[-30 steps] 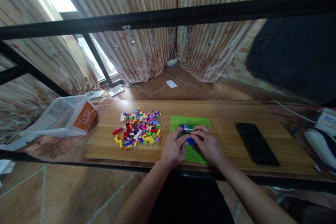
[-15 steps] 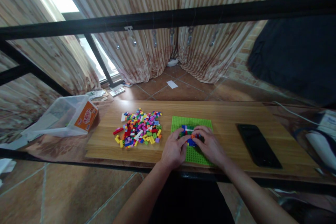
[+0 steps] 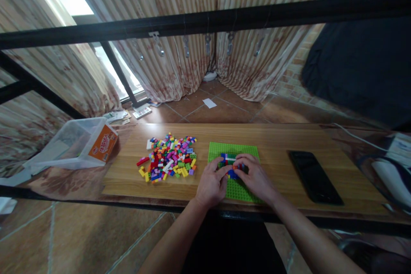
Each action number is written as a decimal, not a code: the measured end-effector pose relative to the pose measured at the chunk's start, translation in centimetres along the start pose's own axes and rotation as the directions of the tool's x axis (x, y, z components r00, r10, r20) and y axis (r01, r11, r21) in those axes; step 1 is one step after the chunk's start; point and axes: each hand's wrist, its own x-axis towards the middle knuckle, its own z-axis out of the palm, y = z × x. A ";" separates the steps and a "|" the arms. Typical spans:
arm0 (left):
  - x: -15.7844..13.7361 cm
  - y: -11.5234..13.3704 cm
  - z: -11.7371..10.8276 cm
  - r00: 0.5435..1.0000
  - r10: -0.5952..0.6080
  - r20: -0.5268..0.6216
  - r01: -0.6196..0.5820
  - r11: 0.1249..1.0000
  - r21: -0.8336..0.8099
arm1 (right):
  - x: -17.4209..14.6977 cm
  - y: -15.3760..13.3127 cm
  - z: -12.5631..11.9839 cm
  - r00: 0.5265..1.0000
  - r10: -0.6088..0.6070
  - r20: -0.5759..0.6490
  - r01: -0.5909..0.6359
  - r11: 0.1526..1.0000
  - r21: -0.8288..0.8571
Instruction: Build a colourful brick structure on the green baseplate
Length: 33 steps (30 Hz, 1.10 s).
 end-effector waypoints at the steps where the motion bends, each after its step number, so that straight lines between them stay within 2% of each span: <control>1: 0.0 0.0 0.0 1.000 0.002 -0.002 -0.002 1.000 0.000 | -0.1 0.0 0.0 1.000 0.001 -0.004 -0.001 1.000 -0.010; 10: -0.1 -0.1 0.1 1.000 0.000 -0.003 0.000 1.000 -0.002 | -1.2 -0.3 0.6 0.988 -0.129 -0.086 0.111 0.975 -0.191; 19: 0.0 -0.1 0.1 1.000 -0.007 0.008 0.007 1.000 0.000 | -0.8 -0.3 0.5 0.995 0.040 -0.096 -0.045 0.998 -0.044; 28: 0.0 0.0 0.0 1.000 -0.002 -0.010 0.002 1.000 -0.007 | 0.2 -0.9 -0.3 0.995 0.101 0.007 -0.101 0.993 -0.057; 33: 0.0 0.1 -0.1 1.000 -0.009 -0.003 0.009 1.000 0.005 | 0.5 -1.0 -0.5 0.989 0.146 0.004 -0.146 0.989 -0.025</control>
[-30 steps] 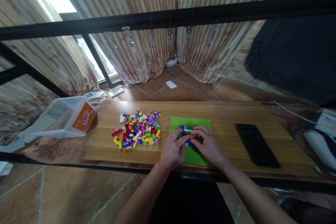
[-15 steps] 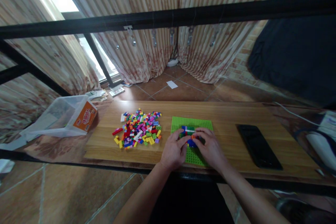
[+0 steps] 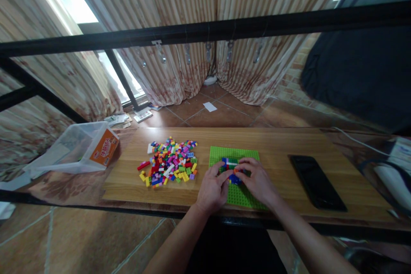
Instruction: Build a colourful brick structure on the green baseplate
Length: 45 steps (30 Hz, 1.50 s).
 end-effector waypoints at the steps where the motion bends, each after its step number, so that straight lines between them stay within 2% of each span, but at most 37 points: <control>1: 0.0 0.0 0.0 1.000 0.002 0.003 -0.002 1.000 0.002 | 0.0 0.0 0.0 1.000 0.007 -0.001 -0.007 1.000 0.003; 16: 0.0 0.0 -0.1 1.000 0.018 -0.005 -0.018 1.000 0.006 | 0.2 -0.5 -0.1 0.996 -0.056 0.070 0.059 0.997 -0.046; 19: 0.0 0.0 -0.2 1.000 0.025 -0.003 -0.025 1.000 0.012 | 0.5 -0.4 -0.1 0.997 -0.016 0.075 0.019 0.999 -0.047; 22: -0.1 0.0 -0.1 1.000 0.023 -0.010 -0.023 1.000 0.017 | 0.5 0.0 -0.1 0.999 0.039 0.013 -0.039 0.999 -0.004; 27: -0.1 -0.1 0.0 1.000 0.007 -0.002 -0.007 1.000 0.021 | -0.3 1.4 0.5 0.984 0.144 -0.106 -0.115 0.963 0.243; 29: -0.1 -0.2 0.0 1.000 0.001 0.005 -0.001 1.000 0.026 | -0.5 1.8 1.0 0.968 0.195 -0.159 -0.146 0.950 0.277; 37: 0.2 0.2 -0.1 0.996 0.049 0.075 -0.060 0.987 0.148 | -0.4 1.3 1.5 0.949 0.243 -0.199 -0.215 0.965 0.152; 42: 0.3 0.6 0.1 0.993 0.037 0.113 -0.062 0.972 0.227 | 0.0 1.0 1.5 0.938 0.297 -0.180 -0.277 0.952 0.129; 45: 0.3 0.7 0.3 0.989 0.020 0.145 -0.059 0.962 0.267 | 0.2 1.0 1.8 0.937 0.290 -0.195 -0.269 0.955 0.124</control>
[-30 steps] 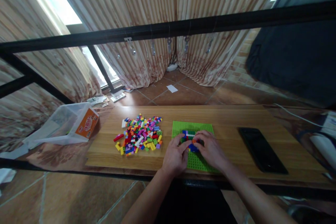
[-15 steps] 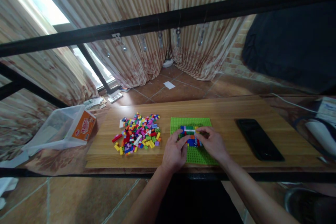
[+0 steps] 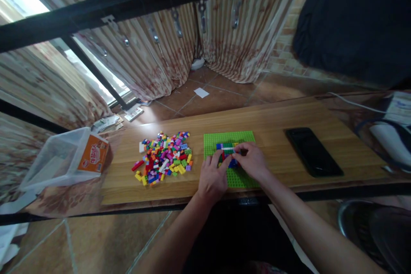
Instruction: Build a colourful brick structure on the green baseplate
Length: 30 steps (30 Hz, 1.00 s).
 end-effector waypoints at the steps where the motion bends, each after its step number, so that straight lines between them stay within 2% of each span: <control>1: 0.0 0.1 0.0 1.000 -0.002 0.009 0.002 1.000 0.013 | 0.0 0.0 0.1 1.000 -0.011 -0.004 0.011 1.000 0.004; 7: -0.3 0.3 0.3 1.000 0.004 -0.009 -0.003 0.998 0.067 | -0.1 0.6 0.3 0.998 -0.059 0.015 0.058 0.997 0.060; 9: -0.6 0.2 0.4 0.997 -0.006 -0.072 0.008 1.000 0.022 | -0.5 1.1 -0.1 0.996 -0.088 0.023 0.084 0.988 0.131; 12: -1.3 0.0 0.5 0.979 -0.057 -0.197 0.038 0.995 -0.097 | -1.5 1.7 -0.9 0.990 -0.122 -0.071 0.132 0.978 0.159; 15: -2.0 -0.2 0.6 0.952 -0.110 -0.285 0.058 0.981 -0.184 | -2.9 1.9 -1.5 0.965 -0.222 -0.141 0.226 0.974 0.017; 19: -2.3 -0.1 0.6 0.935 -0.128 -0.330 0.054 0.973 -0.223 | -4.0 1.4 -0.9 0.935 -0.355 -0.017 0.348 0.924 -0.157; 24: -4.0 -0.3 -0.2 0.896 -0.230 -0.380 0.146 0.961 -0.236 | -4.2 1.4 0.2 0.925 -0.370 0.089 0.379 0.873 -0.307; 30: -9.3 -2.8 -2.9 0.807 -0.394 -0.440 0.329 0.919 -0.218 | -4.2 2.4 0.6 0.924 -0.372 0.090 0.377 0.844 -0.382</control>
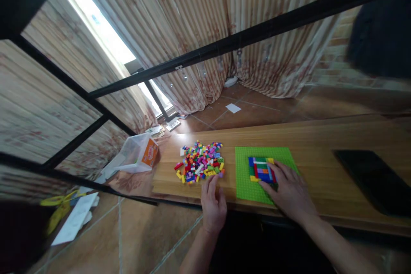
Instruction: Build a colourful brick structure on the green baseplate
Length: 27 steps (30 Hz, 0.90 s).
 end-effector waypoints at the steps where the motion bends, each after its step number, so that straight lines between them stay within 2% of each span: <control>1: -0.2 -0.8 -0.8 0.999 -0.032 -0.025 0.033 0.999 0.026 | 0.0 0.1 0.2 1.000 -0.002 0.002 0.002 1.000 -0.011; 6: 0.0 -4.4 -4.1 0.976 -0.171 -0.137 0.188 0.974 0.126 | -0.2 0.5 0.6 0.999 -0.037 0.002 0.037 0.997 -0.069; 11: 0.6 -6.5 -5.8 0.920 -0.295 -0.257 0.340 0.928 0.153 | -0.3 0.8 0.8 0.997 -0.070 -0.007 0.070 0.994 -0.081; 14: 1.0 -7.3 -6.6 0.899 -0.330 -0.287 0.383 0.911 0.153 | -0.4 1.1 1.1 0.997 -0.071 -0.015 0.070 0.994 -0.081; 18: 2.4 -8.1 -7.2 0.906 -0.327 -0.269 0.380 0.908 0.179 | -0.4 1.3 1.3 0.996 -0.082 -0.022 0.079 0.992 -0.096; 23: 5.5 -8.9 -7.0 0.953 -0.258 -0.161 0.291 0.929 0.231 | -0.4 1.1 1.1 0.994 -0.106 -0.029 0.102 0.987 -0.125; 27: 7.3 -9.5 -6.3 0.970 -0.228 -0.084 0.243 0.923 0.298 | -0.3 0.8 0.7 0.992 -0.119 -0.033 0.114 0.986 -0.125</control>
